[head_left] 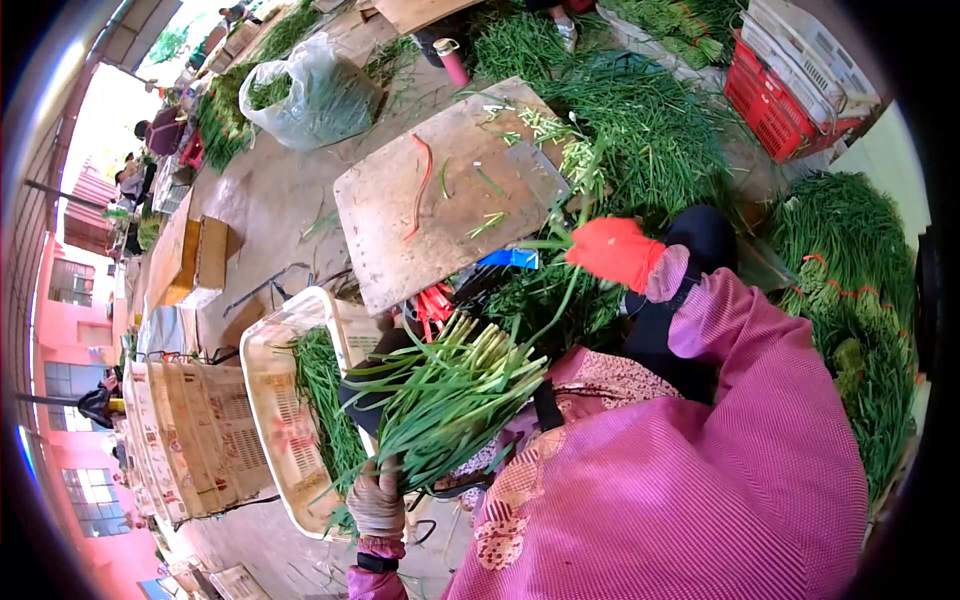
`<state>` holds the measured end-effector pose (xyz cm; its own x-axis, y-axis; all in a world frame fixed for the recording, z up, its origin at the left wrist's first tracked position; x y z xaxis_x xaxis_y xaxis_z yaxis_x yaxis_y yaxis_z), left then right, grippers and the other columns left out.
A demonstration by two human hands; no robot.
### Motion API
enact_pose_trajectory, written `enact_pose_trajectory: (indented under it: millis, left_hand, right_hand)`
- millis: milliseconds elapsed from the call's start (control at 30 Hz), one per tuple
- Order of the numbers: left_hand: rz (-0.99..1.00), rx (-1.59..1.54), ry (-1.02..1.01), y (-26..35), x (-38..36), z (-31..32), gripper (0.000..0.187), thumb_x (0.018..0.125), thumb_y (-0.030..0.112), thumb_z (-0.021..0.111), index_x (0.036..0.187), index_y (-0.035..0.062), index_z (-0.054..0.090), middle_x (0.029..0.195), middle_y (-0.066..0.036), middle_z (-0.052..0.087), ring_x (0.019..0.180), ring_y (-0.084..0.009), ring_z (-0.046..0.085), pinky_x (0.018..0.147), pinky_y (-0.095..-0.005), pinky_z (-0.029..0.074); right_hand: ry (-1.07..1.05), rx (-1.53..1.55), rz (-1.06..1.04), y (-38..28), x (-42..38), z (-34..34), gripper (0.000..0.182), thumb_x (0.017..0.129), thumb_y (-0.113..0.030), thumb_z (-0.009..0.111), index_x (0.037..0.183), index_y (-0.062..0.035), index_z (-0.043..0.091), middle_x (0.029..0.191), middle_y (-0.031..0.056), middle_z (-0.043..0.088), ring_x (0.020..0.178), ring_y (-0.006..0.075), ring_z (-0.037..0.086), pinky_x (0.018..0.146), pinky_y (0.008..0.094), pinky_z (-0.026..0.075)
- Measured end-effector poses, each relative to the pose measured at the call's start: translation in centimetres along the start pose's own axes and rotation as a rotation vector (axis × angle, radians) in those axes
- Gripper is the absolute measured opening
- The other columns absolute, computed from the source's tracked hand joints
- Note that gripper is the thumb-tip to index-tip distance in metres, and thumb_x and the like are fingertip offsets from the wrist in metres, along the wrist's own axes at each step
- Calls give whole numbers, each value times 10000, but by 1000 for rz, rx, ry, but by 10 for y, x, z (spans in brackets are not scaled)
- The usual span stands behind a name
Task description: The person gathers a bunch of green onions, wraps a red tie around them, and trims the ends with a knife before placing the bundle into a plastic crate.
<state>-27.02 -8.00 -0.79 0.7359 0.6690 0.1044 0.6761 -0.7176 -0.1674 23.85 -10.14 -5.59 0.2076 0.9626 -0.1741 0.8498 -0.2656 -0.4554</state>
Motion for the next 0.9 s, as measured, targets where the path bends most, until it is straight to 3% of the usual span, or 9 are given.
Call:
enact_pose_trajectory:
  millis: [100, 233, 333, 467, 567, 667, 800, 833, 900]
  left_hand:
    - [-2, -22, -44, -1, 1, 2, 518, 758, 112, 657, 1240, 225, 500, 1028, -135, 592, 787, -335, 607, 592, -435, 486]
    - [12, 4, -101, -3, 3, 1, 536, 770, 116, 640, 1262, 263, 487, 1029, -135, 593, 787, -332, 608, 588, -433, 485]
    - [26, -9, -102, -3, 3, 0, 534, 762, 111, 642, 1253, 268, 500, 1031, -139, 594, 781, -330, 607, 583, -432, 484]
    - [31, -12, -74, 0, 2, 0, 527, 713, 77, 653, 1201, 221, 516, 936, -128, 576, 718, -333, 589, 539, -432, 459]
    - [33, -32, -39, 2, 4, 0, 499, 679, 49, 660, 1145, 176, 532, 851, -117, 560, 671, -336, 580, 502, -431, 439]
    - [26, -57, -14, 1, 4, 5, 488, 687, 43, 649, 1143, 174, 533, 854, -116, 562, 680, -336, 580, 507, -430, 440]
    - [86, -52, -12, -7, -2, 14, 518, 690, 46, 646, 1176, 177, 520, 890, -121, 570, 714, -339, 581, 542, -433, 453]
    - [64, -25, -80, -11, -6, 19, 506, 764, 117, 616, 1240, 250, 505, 1033, -129, 586, 752, -305, 576, 595, -421, 467]
    - [55, -30, -54, -13, -9, 25, 508, 770, 127, 617, 1247, 256, 502, 1033, -129, 588, 752, -304, 577, 597, -421, 467]
  right_hand:
    - [-360, 622, -150, -52, -6, 6, 472, 859, -497, 574, 891, -34, 656, 722, 130, 644, 660, 298, 627, 615, 400, 494]
    - [-425, 171, -347, -117, 6, 36, 847, 731, -813, 458, 917, -10, 652, 838, 227, 640, 837, 393, 624, 748, 466, 478]
    - [-587, 74, -368, -157, 10, 69, 741, 769, -710, 525, 1026, -25, 634, 926, 231, 646, 896, 396, 617, 793, 463, 472]
    - [-492, 535, -401, -157, 23, 113, 527, 806, -459, 633, 1096, -20, 612, 923, 174, 661, 855, 304, 634, 761, 409, 483]
    - [-661, 763, -349, -140, 25, 91, 363, 834, -363, 659, 1009, -45, 663, 883, 50, 659, 779, 176, 577, 709, 340, 455]
    - [-858, 1070, -497, -112, 22, 62, 253, 906, -267, 611, 1001, -45, 688, 951, 51, 681, 860, 151, 596, 846, 298, 449]
    - [-1019, 593, -505, -68, 23, 26, 359, 911, -361, 571, 987, -20, 655, 915, 57, 676, 850, 151, 591, 783, 325, 454]
    - [-1013, 504, -418, -39, 32, 38, 315, 887, -302, 603, 980, -4, 642, 851, 74, 663, 800, 156, 614, 730, 327, 484]
    - [-874, 379, -23, -6, 31, 19, 201, 834, -203, 600, 876, -15, 657, 750, 58, 667, 687, 153, 626, 642, 320, 498]
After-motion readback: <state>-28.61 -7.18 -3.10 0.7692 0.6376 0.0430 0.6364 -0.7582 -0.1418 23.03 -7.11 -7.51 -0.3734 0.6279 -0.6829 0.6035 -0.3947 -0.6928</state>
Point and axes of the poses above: each hand's wrist, its own x-axis towards the middle knuckle, its own z-axis out of the palm, y = z × x, the point moved 1 cm from there along x, towards the middle knuckle
